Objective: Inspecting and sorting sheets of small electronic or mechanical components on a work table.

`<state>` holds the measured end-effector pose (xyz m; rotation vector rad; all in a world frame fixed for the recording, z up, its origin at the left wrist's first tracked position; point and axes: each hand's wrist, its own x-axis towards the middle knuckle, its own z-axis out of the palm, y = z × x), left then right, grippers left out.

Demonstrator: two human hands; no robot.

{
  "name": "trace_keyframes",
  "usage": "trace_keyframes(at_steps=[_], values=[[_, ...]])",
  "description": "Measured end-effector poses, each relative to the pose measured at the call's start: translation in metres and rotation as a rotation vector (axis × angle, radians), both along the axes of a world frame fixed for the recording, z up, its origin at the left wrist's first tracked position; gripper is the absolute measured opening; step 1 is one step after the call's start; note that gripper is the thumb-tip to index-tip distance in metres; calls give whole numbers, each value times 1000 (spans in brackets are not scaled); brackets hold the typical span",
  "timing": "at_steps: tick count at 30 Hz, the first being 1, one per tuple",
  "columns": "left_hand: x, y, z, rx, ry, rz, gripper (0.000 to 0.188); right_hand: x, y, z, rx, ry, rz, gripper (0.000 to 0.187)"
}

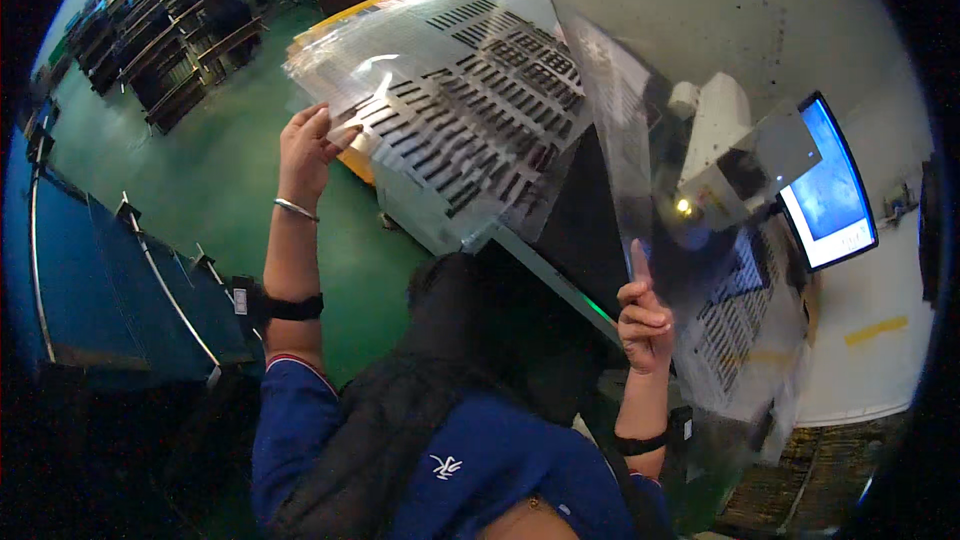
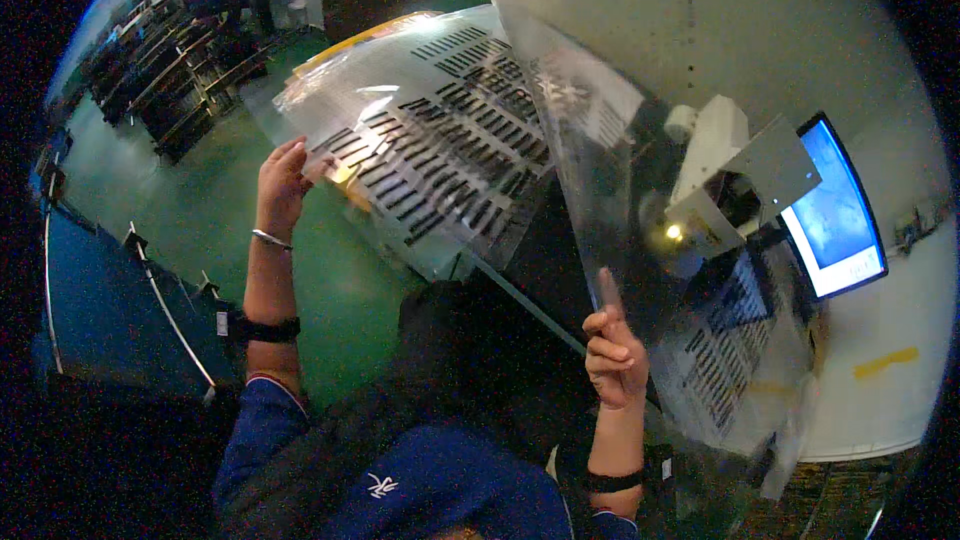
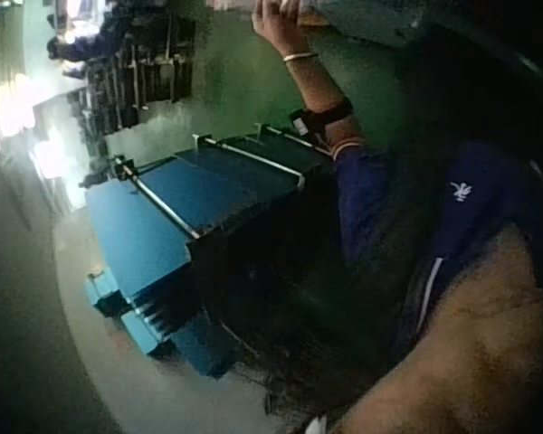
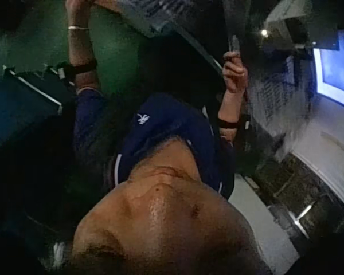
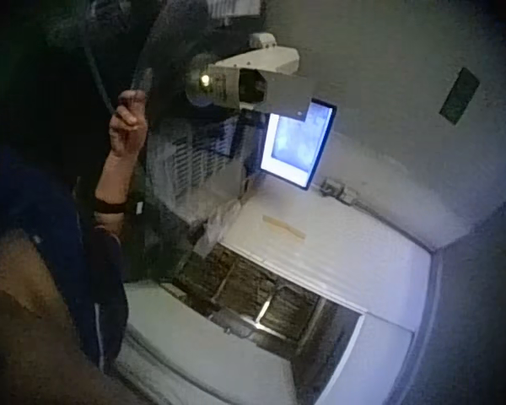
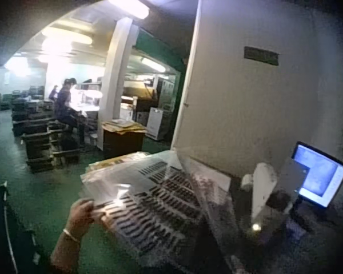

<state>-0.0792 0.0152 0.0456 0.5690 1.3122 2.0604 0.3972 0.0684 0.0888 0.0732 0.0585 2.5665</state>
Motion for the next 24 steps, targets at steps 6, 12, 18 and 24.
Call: trace_keyframes(at_steps=[6,12,18,24], values=[[24,5,3,87,-223,-169,33,4,3,-7,32,21,5,57],[71,-2,-7,-132,-15,-221,41,11,1,-15,-8,53,37,49],[98,4,-7,-471,748,41,62,12,-2,-16,0,23,-3,56],[78,23,-13,-691,771,510,62,9,-3,-16,20,37,-4,64]])
